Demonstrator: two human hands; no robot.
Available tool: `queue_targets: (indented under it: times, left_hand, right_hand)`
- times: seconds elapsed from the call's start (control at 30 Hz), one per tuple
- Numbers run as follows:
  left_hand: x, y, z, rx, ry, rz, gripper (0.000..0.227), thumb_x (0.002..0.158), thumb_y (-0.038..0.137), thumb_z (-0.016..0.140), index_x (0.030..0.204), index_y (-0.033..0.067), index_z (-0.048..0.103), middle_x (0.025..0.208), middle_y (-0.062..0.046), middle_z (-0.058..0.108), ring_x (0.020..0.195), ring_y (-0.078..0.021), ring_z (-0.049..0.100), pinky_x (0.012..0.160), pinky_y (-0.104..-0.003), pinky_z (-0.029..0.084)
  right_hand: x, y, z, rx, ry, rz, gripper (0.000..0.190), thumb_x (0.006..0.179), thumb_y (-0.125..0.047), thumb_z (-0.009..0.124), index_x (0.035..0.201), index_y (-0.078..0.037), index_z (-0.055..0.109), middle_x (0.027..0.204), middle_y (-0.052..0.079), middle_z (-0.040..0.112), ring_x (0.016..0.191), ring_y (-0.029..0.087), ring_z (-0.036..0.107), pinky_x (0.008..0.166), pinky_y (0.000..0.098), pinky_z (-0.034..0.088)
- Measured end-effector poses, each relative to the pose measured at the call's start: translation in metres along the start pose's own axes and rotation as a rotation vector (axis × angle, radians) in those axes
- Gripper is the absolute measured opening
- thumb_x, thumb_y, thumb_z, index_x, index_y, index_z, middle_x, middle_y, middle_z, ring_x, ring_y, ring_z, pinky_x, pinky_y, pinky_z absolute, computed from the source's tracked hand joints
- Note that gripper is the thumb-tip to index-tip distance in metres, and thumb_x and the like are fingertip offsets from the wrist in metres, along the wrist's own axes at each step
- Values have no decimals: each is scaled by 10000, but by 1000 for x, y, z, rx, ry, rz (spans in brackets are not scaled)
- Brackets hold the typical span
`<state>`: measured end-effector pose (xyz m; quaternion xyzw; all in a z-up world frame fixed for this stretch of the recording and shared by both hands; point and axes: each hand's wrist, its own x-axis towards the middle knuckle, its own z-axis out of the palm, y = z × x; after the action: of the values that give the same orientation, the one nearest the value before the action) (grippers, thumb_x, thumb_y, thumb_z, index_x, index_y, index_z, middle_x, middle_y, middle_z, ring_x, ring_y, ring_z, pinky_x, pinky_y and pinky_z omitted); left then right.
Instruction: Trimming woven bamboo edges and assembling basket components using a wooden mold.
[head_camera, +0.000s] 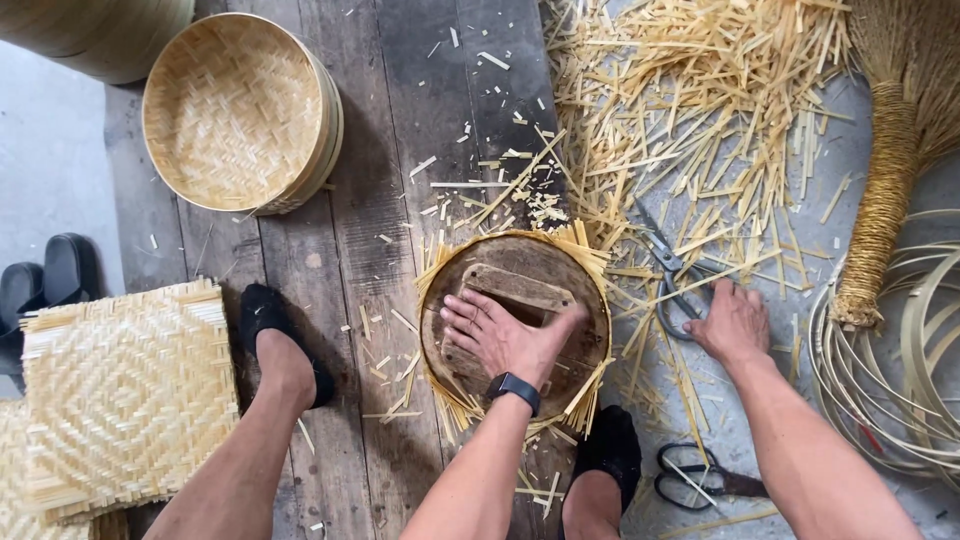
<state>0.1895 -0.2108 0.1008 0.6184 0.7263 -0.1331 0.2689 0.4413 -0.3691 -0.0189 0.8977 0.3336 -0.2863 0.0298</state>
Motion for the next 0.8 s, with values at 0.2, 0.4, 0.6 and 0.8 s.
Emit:
queue_targets:
  times: [0.2,0.4,0.6,0.8]
  left_hand:
    - [24,17,25,-233,213,-85,1415,696,742,742,1572,-77,-11,1661,-310,-108,1558,-422,-135,1231,-558,-107]
    - [-12,-10,45,-140,112,438,1236,734,453,789,1632,45,45,1723,-178,-15,1592,-367,-37,1248,-595,13]
    - [-20,-10,46,-153,64,686,1130,773,300,786,1625,78,78,1725,-129,36,1584,-389,-9,1226,-654,70]
    - [-23,-11,33,-133,-18,686,1167,724,256,786,1617,86,54,1717,-131,10,1578,-382,-37,1231,-649,56]
  right_hand:
    - [8,22,27,241,-495,-41,674,781,-307,862,1286,6,544,1096,218,736,965,340,718,893,438,552]
    - [-79,-12,-36,847,-490,49,621,699,-325,866,1189,-29,627,1152,178,721,1019,282,704,886,435,563]
    - [-73,-28,-38,87,16,-268,644,816,-560,722,1179,-35,631,1181,180,641,1115,357,628,930,474,524]
    - [-60,-58,-49,-112,-48,-207,644,864,-594,639,1140,-12,623,1207,192,641,1141,348,632,979,473,527]
